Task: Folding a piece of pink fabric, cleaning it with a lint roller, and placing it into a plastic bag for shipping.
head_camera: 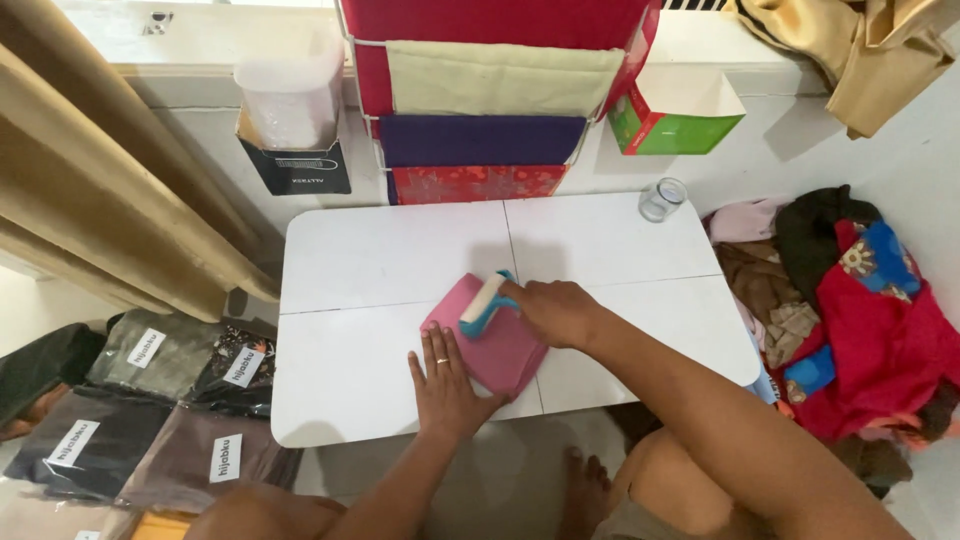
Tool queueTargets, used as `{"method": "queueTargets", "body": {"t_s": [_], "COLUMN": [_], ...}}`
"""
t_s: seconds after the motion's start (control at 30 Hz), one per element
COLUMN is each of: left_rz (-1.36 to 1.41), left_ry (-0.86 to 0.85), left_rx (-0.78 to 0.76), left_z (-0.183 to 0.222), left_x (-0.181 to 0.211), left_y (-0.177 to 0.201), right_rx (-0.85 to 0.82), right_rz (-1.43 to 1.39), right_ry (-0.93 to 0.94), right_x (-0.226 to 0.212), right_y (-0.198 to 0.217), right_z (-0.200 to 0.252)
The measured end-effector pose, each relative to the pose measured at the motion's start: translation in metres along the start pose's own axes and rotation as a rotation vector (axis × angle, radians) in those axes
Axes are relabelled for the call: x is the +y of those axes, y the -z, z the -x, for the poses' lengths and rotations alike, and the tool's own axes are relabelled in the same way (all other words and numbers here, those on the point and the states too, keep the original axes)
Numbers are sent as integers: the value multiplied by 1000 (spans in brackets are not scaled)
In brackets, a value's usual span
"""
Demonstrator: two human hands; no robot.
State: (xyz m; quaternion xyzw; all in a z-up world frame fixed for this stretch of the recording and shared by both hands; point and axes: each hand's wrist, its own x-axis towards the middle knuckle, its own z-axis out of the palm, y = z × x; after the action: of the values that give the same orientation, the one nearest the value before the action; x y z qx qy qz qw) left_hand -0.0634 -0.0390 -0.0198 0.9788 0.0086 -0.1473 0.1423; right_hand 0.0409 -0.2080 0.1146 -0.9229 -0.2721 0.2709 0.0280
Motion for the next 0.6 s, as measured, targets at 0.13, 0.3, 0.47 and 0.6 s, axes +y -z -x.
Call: {"method": "queueTargets", "body": {"t_s": [0.13, 0.3, 0.47, 0.6], "left_rz": [-17, -9, 4, -44], "left_ry": [-6, 19, -13, -6], "left_rx": [35, -125, -99, -95], "left_z": [-3, 0, -2, -4], "left_x": [0, 3, 1, 0], "left_y": [-2, 14, 10, 6], "right_rx": [47, -92, 1, -38], "right_rz": [-147, -75, -203, -206], "right_ry": [17, -80, -20, -29], "right_x": [3, 24, 9, 16], "right_y": [-4, -15, -13, -9], "right_z": [-23, -8, -20, -15]}}
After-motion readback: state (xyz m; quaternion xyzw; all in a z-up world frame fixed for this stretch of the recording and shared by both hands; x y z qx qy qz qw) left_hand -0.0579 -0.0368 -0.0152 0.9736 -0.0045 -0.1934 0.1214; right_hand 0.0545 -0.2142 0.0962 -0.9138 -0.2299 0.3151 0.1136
